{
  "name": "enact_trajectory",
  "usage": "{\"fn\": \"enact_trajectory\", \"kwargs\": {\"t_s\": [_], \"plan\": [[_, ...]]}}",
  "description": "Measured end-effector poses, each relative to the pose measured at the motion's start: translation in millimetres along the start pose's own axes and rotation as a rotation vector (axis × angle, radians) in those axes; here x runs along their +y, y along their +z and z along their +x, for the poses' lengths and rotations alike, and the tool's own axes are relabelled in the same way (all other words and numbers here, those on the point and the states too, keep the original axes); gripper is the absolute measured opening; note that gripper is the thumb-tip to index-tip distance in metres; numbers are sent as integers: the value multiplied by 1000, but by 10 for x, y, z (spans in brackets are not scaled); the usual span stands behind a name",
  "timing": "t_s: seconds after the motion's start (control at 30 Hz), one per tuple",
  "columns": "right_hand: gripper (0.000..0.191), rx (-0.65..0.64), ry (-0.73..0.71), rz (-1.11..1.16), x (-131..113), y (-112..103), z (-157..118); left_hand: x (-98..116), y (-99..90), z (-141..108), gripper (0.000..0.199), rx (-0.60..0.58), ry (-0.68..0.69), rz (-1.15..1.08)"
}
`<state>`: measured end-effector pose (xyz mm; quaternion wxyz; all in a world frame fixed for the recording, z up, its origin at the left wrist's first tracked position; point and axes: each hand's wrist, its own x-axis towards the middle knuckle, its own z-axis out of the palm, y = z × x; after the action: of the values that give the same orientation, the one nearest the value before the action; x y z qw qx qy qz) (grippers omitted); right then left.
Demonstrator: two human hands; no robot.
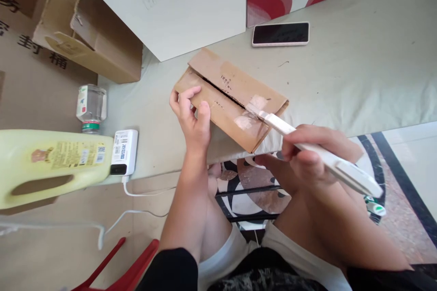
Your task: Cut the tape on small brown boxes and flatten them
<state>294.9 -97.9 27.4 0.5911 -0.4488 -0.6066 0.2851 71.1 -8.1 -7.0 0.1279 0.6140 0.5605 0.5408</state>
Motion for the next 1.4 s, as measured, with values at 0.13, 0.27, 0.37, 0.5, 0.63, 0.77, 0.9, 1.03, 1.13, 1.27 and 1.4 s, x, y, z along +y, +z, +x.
{"fn": "enact_trajectory", "kwargs": {"t_s": [0.13,0.27,0.37,0.5,0.63,0.77,0.9,1.03,1.13,1.27,1.4], "plan": [[19,62,-38,4,88,83,-38,14,-11,-7,46,-1,-8,-22],[27,110,-30,-42,108,130,-3,15,-10,-8,45,-11,-16,-46],[33,172,-30,-81,73,118,1,13,-1,-8,45,2,-12,-68],[29,150,-54,-142,21,90,-9,19,16,-14,43,0,-28,-96],[16,82,-144,-261,15,96,1,14,20,-18,43,-10,-31,-122],[15,61,-243,-342,35,109,10,-24,13,-13,44,-21,-18,-95],[14,10,-244,-431,-20,102,25,-63,19,-11,47,-10,21,-80],[14,-14,-155,-464,-122,105,50,-80,32,-15,48,-9,38,-72],[14,-26,-139,-495,-152,106,74,-87,41,-16,50,-7,46,-63],[17,24,-237,-525,-123,87,93,-79,59,-15,52,-36,49,-56],[18,107,-174,-478,-96,5,18,-23,69,-17,50,-62,15,-89]]}}
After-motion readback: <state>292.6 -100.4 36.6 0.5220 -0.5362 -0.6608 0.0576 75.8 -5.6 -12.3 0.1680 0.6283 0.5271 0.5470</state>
